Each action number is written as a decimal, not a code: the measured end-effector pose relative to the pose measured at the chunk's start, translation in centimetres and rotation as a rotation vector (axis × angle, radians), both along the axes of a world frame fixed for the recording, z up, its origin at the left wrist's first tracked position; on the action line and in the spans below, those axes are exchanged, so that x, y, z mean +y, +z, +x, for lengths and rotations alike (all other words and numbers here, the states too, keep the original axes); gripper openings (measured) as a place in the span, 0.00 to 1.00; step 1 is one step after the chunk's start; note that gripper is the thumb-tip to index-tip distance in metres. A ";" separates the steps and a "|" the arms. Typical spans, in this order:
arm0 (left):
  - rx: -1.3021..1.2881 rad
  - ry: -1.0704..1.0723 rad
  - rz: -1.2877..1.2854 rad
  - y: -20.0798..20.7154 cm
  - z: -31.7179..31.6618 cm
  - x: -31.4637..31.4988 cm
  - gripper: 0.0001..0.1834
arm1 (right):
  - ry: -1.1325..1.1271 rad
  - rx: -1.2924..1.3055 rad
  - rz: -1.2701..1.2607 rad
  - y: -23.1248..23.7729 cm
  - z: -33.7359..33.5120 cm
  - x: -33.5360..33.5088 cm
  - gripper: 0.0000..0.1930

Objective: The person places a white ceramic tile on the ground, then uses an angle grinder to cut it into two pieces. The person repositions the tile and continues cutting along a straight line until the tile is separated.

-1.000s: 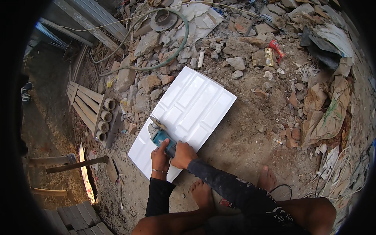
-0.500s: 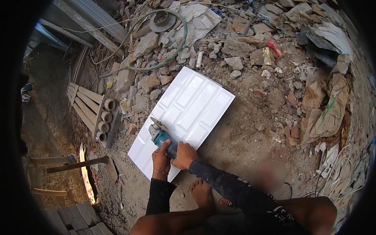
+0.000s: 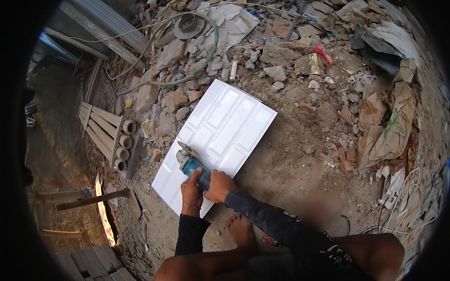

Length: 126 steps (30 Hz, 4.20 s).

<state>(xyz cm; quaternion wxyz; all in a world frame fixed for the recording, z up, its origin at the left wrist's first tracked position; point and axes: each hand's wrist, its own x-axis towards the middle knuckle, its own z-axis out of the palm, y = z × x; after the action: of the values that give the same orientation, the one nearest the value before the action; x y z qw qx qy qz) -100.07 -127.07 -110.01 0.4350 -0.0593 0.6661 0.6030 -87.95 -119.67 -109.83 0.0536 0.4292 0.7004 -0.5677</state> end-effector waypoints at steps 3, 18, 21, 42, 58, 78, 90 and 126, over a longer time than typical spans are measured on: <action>0.006 0.001 -0.005 -0.1 0.1 -0.1 0.15 | -0.001 -0.001 -0.005 0.0 0.1 0.0 0.27; 0.014 -0.007 -0.005 -0.4 0.5 -0.4 0.15 | -0.002 -0.018 -0.002 -0.1 0.4 -0.3 0.28; 0.017 -0.002 0.008 -0.3 0.5 -0.3 0.15 | -0.002 -0.017 -0.009 0.0 0.4 -0.2 0.28; 0.018 -0.008 -0.020 -0.1 1.6 -0.6 0.15 | -0.009 -0.005 -0.021 0.2 1.6 -0.4 0.27; 0.014 -0.007 0.005 -0.1 1.9 -0.8 0.11 | -0.015 0.013 -0.007 0.2 2.0 -0.7 0.27; 0.031 -0.019 0.009 -0.1 2.4 -1.0 0.11 | -0.006 0.024 0.004 -0.4 2.3 -1.0 0.28; 0.019 -0.037 -0.002 0.2 3.4 -1.4 0.13 | -0.009 0.020 -0.025 -0.1 3.4 -1.3 0.28; -0.003 -0.069 -0.007 -0.1 5.2 -2.5 0.13 | -0.008 -0.006 -0.047 0.4 5.6 -2.1 0.27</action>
<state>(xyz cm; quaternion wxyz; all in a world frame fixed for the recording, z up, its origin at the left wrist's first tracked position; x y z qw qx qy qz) -94.91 -129.60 -110.09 0.4563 -0.0386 0.6692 0.5852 -82.33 -121.73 -109.42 0.0635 0.4321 0.6850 -0.5832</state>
